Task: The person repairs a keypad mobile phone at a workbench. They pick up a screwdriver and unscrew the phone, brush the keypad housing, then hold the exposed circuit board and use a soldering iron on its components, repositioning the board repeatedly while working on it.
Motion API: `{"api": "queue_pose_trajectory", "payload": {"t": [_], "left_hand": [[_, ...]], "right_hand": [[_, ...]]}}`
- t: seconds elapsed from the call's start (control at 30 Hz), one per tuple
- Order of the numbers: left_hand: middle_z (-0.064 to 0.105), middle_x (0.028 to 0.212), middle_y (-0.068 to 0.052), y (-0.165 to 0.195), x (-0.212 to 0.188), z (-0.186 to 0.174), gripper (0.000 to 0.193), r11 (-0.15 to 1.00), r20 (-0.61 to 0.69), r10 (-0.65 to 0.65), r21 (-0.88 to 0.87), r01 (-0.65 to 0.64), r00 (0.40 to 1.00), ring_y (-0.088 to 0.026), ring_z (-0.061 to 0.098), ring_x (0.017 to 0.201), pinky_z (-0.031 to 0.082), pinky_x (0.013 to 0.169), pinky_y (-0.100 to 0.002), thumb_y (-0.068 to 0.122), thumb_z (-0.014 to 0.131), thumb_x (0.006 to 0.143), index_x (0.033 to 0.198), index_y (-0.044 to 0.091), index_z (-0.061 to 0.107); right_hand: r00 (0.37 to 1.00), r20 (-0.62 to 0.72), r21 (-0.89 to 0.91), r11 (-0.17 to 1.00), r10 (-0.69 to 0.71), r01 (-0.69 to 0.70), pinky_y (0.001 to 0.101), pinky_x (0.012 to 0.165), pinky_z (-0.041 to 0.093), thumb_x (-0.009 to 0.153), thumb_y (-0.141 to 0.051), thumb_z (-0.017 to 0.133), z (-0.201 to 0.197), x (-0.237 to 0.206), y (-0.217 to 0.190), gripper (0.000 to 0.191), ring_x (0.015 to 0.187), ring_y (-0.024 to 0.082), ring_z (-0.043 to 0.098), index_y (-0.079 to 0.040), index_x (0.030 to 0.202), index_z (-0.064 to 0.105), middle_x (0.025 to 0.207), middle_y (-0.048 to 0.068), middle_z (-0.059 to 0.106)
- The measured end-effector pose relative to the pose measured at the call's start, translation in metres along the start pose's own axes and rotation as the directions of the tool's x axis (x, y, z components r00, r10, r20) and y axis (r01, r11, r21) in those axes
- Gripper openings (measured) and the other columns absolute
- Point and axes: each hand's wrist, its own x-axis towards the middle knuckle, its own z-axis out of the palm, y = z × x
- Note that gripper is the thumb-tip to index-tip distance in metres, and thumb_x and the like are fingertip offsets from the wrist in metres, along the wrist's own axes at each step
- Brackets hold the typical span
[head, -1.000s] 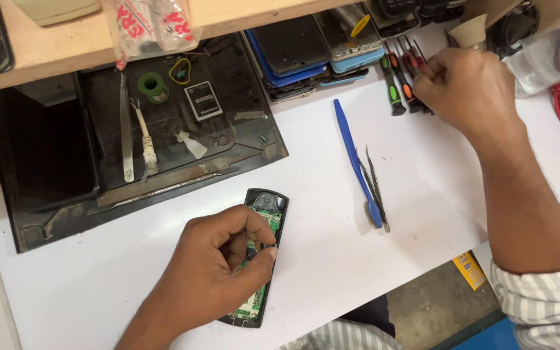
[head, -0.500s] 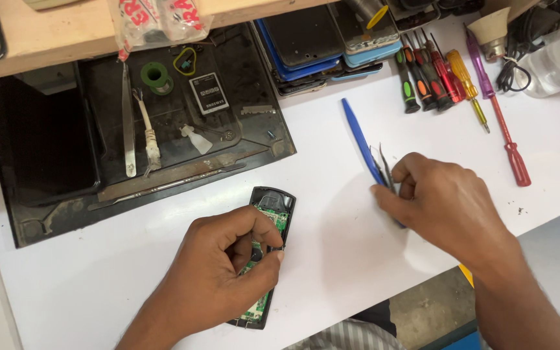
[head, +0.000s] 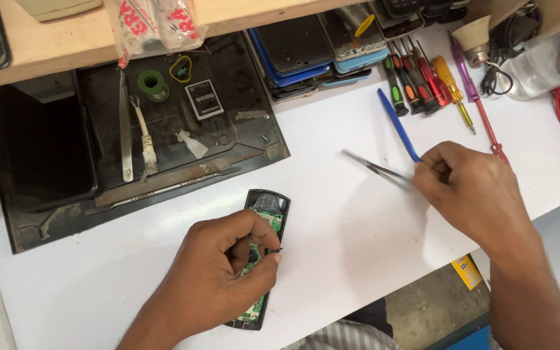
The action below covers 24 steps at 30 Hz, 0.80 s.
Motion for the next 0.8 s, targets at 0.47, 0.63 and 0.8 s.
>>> {"api": "queue_pose_trajectory", "payload": {"t": [0.47,0.63,0.8], "left_hand": [[0.045,0.051,0.004,-0.001,0.001,-0.001,0.009,0.998,-0.01,0.055,0.023,-0.054,0.998,-0.006,0.036,0.047,0.029,0.045,-0.029,0.012,0.078,0.075,0.081,0.007,0.073],[0.05,0.055,0.006,-0.001,0.001,-0.001,0.009,0.998,0.004,0.057,-0.005,-0.057,0.998,-0.005,0.037,0.047,0.03,0.044,-0.029,0.011,0.078,0.075,0.081,0.007,0.072],[0.045,0.051,0.003,0.002,0.0,-0.001,0.008,0.999,0.007,0.039,0.011,-0.039,0.999,-0.006,0.036,0.046,0.028,0.045,-0.029,0.011,0.078,0.075,0.08,0.007,0.072]], "right_hand": [[0.994,0.057,0.262,0.962,-0.091,0.073,0.0326,0.055,0.053,0.083,-0.02,0.08,0.01,-0.028,-0.047,0.019,0.058,0.019,0.066,-0.005,0.093,0.074,0.078,0.007,0.069],[0.997,-0.027,0.136,0.988,-0.077,0.08,0.0348,0.057,0.053,0.081,-0.022,0.084,0.015,-0.007,-0.03,0.028,0.062,0.022,0.066,-0.003,0.098,0.073,0.084,0.011,0.069],[0.99,-0.114,0.184,0.978,-0.077,0.097,0.035,0.062,0.052,0.087,-0.016,0.078,0.016,0.014,0.01,0.014,0.065,0.02,0.067,-0.005,0.095,0.077,0.081,0.01,0.072]]}}
